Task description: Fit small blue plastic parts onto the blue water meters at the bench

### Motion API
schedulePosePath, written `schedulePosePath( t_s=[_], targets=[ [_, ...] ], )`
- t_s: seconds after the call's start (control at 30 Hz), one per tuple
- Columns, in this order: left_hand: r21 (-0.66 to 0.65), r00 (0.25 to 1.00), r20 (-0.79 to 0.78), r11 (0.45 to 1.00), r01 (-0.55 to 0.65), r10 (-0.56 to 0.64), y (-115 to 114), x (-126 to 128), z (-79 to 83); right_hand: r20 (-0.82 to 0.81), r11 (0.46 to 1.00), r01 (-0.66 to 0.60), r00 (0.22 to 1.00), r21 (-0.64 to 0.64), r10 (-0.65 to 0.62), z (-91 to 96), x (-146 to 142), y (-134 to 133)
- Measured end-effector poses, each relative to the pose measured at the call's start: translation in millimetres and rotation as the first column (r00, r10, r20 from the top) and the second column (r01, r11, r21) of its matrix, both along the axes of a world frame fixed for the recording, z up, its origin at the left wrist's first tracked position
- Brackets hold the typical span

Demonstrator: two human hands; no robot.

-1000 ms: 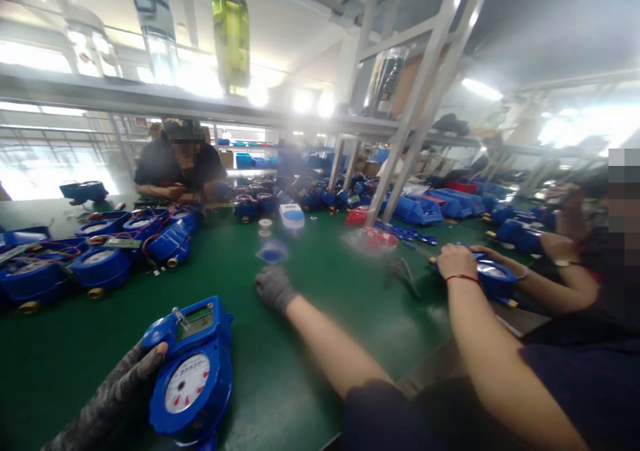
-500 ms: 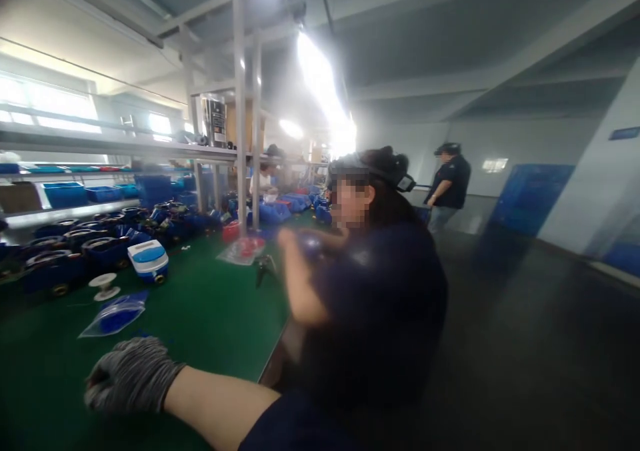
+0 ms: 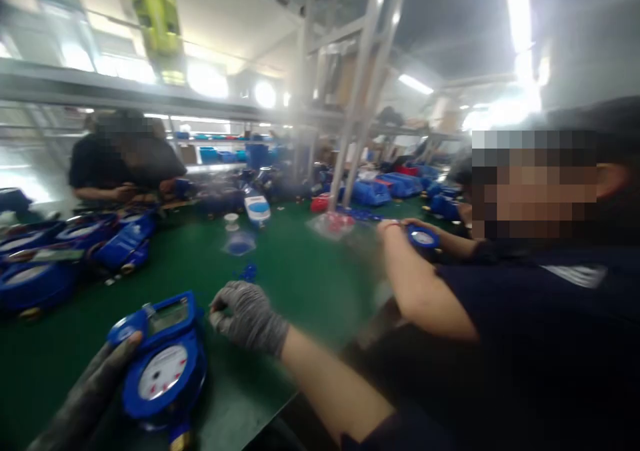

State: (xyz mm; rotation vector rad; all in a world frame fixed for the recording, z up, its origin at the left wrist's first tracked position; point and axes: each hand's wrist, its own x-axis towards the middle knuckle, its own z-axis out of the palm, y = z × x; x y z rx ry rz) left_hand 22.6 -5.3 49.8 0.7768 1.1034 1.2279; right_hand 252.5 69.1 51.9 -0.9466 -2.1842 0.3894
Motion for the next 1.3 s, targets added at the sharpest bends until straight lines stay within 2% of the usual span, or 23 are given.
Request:
schedulePosePath(
  t_s=[0.07, 0.2, 0.43, 0.6, 0.8, 0.93, 1.07, 1.2, 1.3],
  targets=[
    [-0.002, 0.997, 0.035, 0.998, -0.065, 0.065, -6.0, -3.2, 0.5, 0.013, 1.000, -0.006, 1.000, -0.012, 0.006, 0.2, -5.4, 1.5],
    [0.085, 0.991, 0.131, 0.996, -0.030, 0.019, 0.5, -0.4, -1.1, 0.089, 1.000, -0.022, 0.996, 0.000, 0.022, -0.4, -18.2, 1.2],
    [0.140, 0.973, 0.227, 0.990, 0.013, -0.045, 1.5, -3.8, -8.7, 0.177, 0.995, -0.080, 0.982, 0.052, 0.070, 7.6, -24.6, -5.1],
    [0.145, 0.975, 0.220, 0.989, -0.002, -0.031, 2.6, -1.6, -12.9, 0.306, 0.991, -0.116, 0.948, 0.067, 0.090, 15.3, -25.3, -3.9],
    [0.155, 0.980, 0.200, 0.987, -0.028, -0.004, 4.9, -1.7, -21.6, 0.367, 0.977, -0.172, 0.923, 0.123, 0.117, 17.3, -26.4, -8.8],
    [0.150, 0.984, 0.178, 0.988, -0.027, 0.000, 5.4, -1.9, -19.2, 0.432, 0.963, -0.180, 0.898, 0.202, 0.078, 12.0, -26.1, -11.0],
    [0.152, 0.982, 0.188, 0.988, -0.024, -0.005, 5.5, -2.3, -16.0, 0.548, 0.929, -0.289, 0.828, 0.231, 0.122, 13.0, -21.9, -12.0],
    [0.144, 0.977, 0.212, 0.989, -0.027, -0.005, 5.1, -3.1, -18.0, 0.549, 0.914, -0.343, 0.817, 0.215, 0.178, 15.1, -15.6, -20.7],
    [0.134, 0.976, 0.217, 0.990, -0.033, 0.003, 5.2, -2.1, -18.4, 0.542, 0.920, -0.313, 0.828, 0.237, 0.142, 11.7, -17.0, -33.2]
  ],
)
